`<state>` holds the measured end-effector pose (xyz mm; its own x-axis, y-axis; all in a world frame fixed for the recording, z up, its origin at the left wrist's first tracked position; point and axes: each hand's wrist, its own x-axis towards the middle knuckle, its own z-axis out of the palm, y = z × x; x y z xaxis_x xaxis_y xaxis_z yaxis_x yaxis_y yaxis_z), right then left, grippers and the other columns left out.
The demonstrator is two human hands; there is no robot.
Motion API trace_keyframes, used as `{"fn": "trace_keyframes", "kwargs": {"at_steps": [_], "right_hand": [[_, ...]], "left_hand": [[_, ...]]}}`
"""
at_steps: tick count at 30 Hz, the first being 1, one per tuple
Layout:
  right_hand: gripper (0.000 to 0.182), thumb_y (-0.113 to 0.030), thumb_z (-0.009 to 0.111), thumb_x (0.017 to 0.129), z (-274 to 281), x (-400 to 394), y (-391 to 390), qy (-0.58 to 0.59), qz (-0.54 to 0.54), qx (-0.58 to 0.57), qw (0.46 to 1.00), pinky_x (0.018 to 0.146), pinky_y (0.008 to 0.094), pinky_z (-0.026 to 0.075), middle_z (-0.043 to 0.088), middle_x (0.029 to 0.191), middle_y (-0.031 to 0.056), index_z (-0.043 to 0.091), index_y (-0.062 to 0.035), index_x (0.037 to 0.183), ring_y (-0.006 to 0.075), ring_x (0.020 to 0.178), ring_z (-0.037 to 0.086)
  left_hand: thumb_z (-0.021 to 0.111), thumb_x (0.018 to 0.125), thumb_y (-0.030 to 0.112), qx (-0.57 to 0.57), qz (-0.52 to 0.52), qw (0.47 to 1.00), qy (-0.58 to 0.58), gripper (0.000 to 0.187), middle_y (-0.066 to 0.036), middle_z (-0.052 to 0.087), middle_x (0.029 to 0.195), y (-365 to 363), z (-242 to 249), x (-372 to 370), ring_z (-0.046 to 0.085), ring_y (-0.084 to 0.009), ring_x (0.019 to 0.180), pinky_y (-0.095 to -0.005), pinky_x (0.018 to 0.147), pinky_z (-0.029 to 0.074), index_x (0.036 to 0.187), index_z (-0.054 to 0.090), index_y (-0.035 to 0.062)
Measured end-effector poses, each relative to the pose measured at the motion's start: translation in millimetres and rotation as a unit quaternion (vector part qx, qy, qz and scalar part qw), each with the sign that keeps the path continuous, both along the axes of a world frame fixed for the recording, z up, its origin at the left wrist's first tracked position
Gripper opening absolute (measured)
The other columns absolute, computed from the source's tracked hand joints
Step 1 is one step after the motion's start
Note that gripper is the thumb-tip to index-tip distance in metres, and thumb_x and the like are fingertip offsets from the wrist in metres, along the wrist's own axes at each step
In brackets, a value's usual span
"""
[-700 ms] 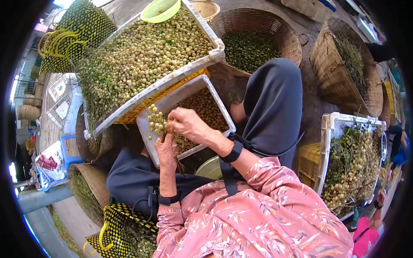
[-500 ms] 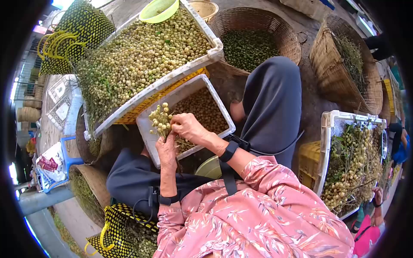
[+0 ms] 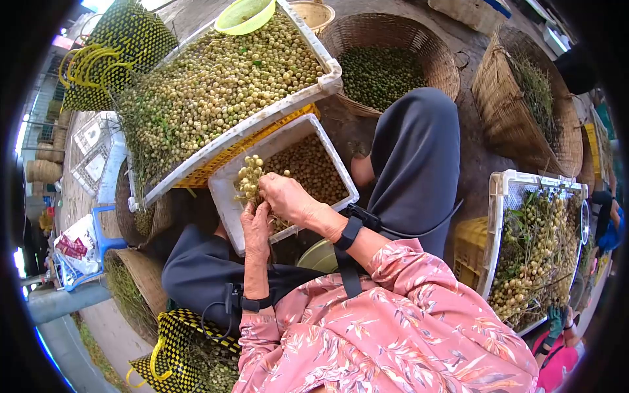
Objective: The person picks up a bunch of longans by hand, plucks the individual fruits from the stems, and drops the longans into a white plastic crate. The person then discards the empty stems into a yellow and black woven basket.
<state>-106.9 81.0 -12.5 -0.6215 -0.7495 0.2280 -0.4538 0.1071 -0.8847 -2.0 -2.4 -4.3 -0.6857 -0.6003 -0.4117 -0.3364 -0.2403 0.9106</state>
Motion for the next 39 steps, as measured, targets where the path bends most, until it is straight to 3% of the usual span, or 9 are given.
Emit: {"fn": "trace_keyframes", "kwargs": {"at_steps": [4,15,22,24,25,26,28,32,39], "right_hand": [[0.012,-0.014,0.061,0.088,0,-20,15,-0.556,0.005,-0.142,0.819,0.051,0.0238,0.048,0.056,0.069,-0.0006,0.060,-0.0021,0.090,0.0058,0.056,0.054],[0.013,-0.014,0.062,0.084,15,-12,13,-0.333,0.064,0.022,0.940,0.049,0.0209,0.043,0.056,0.068,-0.0013,0.063,-0.0045,0.093,0.0049,0.056,0.051],[0.010,-0.013,0.063,0.085,2,-26,17,-0.623,-0.032,-0.180,0.760,0.043,0.0202,0.038,0.058,0.065,-0.0009,0.065,-0.0037,0.086,0.0041,0.048,0.049],[0.024,-0.024,0.065,0.086,5,-39,24,-0.532,-0.045,-0.063,0.843,0.056,0.0254,0.046,0.061,0.078,0.0053,0.062,-0.0037,0.098,0.0120,0.065,0.057],[0.031,-0.029,0.065,0.085,-12,-39,24,-0.236,-0.099,0.018,0.966,0.065,0.0307,0.047,0.059,0.087,0.0101,0.060,-0.0040,0.102,0.0181,0.077,0.057],[0.037,-0.034,0.065,0.084,-28,-39,23,0.086,-0.142,0.096,0.981,0.073,0.0360,0.047,0.057,0.096,0.0149,0.059,-0.0044,0.105,0.0242,0.089,0.057],[0.038,-0.035,0.061,0.081,-37,-33,27,0.131,-0.197,0.191,0.953,0.080,0.0463,0.046,0.056,0.097,0.0172,0.056,-0.0071,0.107,0.0357,0.093,0.053],[0.033,-0.030,0.059,0.086,-7,-21,19,-0.438,0.003,0.012,0.899,0.061,0.0284,0.049,0.066,0.081,0.0082,0.060,-0.0017,0.103,0.0141,0.069,0.062],[0.016,-0.022,0.056,0.093,7,-12,15,-0.612,0.012,-0.125,0.781,0.056,0.0180,0.047,0.064,0.083,-0.0010,0.059,-0.0083,0.102,0.0053,0.065,0.059]], "left_hand": [[0.059,0.091,0.016,0.120,0.010,0.992,0.026,0.007,0.009,0.046,0.062,5,17,-1,0.032,-0.0005,0.040,-0.0191,0.035,0.023,0.096,0.058,0.0112],[0.062,0.090,0.016,0.089,-0.011,0.994,0.062,0.005,0.007,0.048,0.062,4,6,8,0.034,-0.0013,0.045,-0.0182,0.038,0.026,0.091,0.060,0.0111],[0.062,0.090,0.017,0.159,0.059,0.982,0.079,0.010,0.008,0.046,0.061,5,20,1,0.033,-0.0011,0.045,-0.0174,0.037,0.023,0.094,0.061,0.0085],[0.061,0.091,0.021,0.192,0.026,0.975,0.111,0.017,0.008,0.041,0.057,-3,12,7,0.030,-0.0012,0.043,-0.0179,0.036,0.020,0.098,0.062,0.0057],[0.061,0.091,0.022,0.209,0.034,0.969,0.126,0.018,0.008,0.039,0.056,-3,12,7,0.029,-0.0015,0.043,-0.0182,0.036,0.020,0.099,0.062,0.0053],[0.060,0.091,0.023,0.224,0.042,0.963,0.140,0.020,0.007,0.038,0.056,-4,13,6,0.029,-0.0017,0.042,-0.0184,0.036,0.019,0.099,0.062,0.0049],[0.059,0.092,0.023,0.274,0.043,0.946,0.167,0.021,0.006,0.041,0.060,-10,6,10,0.035,-0.0030,0.048,-0.0193,0.041,0.026,0.101,0.061,0.0045],[0.058,0.093,0.022,0.301,0.090,0.935,0.163,0.021,0.005,0.049,0.074,-7,7,4,0.042,-0.0048,0.057,-0.0196,0.050,0.033,0.104,0.059,0.0042],[0.058,0.092,0.027,0.266,0.047,0.946,0.179,0.025,0.007,0.041,0.059,-9,9,6,0.030,-0.0023,0.044,-0.0196,0.041,0.023,0.103,0.059,0.0045]]}}
